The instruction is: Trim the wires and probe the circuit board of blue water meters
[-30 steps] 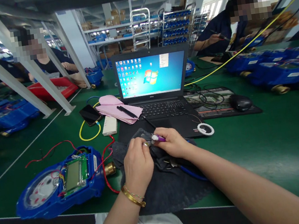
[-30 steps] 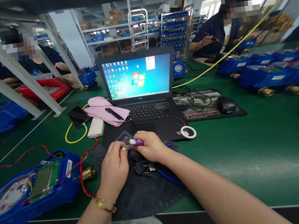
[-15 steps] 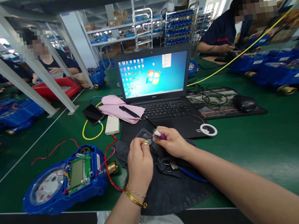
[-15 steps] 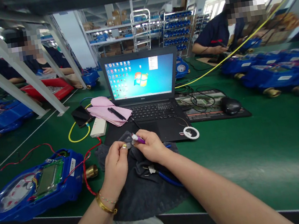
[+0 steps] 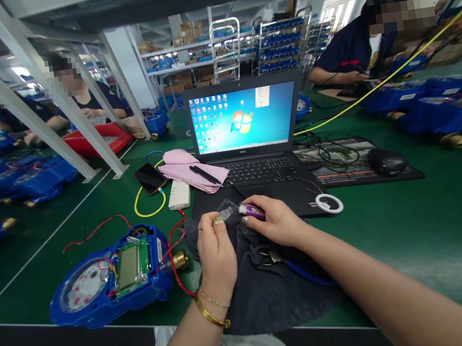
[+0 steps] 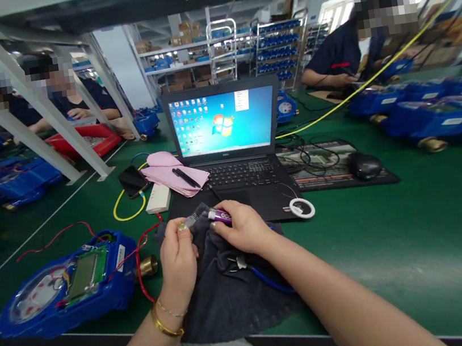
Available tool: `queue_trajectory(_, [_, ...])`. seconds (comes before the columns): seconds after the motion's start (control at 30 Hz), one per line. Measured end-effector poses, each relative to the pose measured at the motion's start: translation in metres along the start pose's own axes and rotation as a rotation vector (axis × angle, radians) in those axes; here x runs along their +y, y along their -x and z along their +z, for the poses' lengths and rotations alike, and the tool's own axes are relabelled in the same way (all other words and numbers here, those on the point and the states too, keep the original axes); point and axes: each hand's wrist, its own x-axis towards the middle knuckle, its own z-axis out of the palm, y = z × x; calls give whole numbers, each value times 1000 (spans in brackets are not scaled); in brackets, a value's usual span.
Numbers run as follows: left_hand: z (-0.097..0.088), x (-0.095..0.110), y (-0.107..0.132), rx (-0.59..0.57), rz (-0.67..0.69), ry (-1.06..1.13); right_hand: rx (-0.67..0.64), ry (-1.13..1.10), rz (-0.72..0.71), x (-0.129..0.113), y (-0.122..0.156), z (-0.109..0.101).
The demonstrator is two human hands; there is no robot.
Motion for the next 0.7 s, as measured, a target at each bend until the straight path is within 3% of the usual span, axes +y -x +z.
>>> queue_trajectory(0.07, [-1, -1, 1, -3, 0, 23, 15, 27, -56, -3, 3, -3])
queue_trajectory(0.13, [-1, 0, 1, -11, 1, 49, 115, 0, -157, -8, 5, -5])
queue_trajectory(0.23, [-1, 2, 2, -28, 7, 64, 192, -233, -256, -13, 7, -7])
queue_trajectory(0.37, [-1, 4, 2, -43, 10, 72, 93, -506, -236, -17, 8, -7])
queue_trajectory(0.7, [-2, 9, 1, -70, 54, 151, 55, -657, -155, -21, 9, -6])
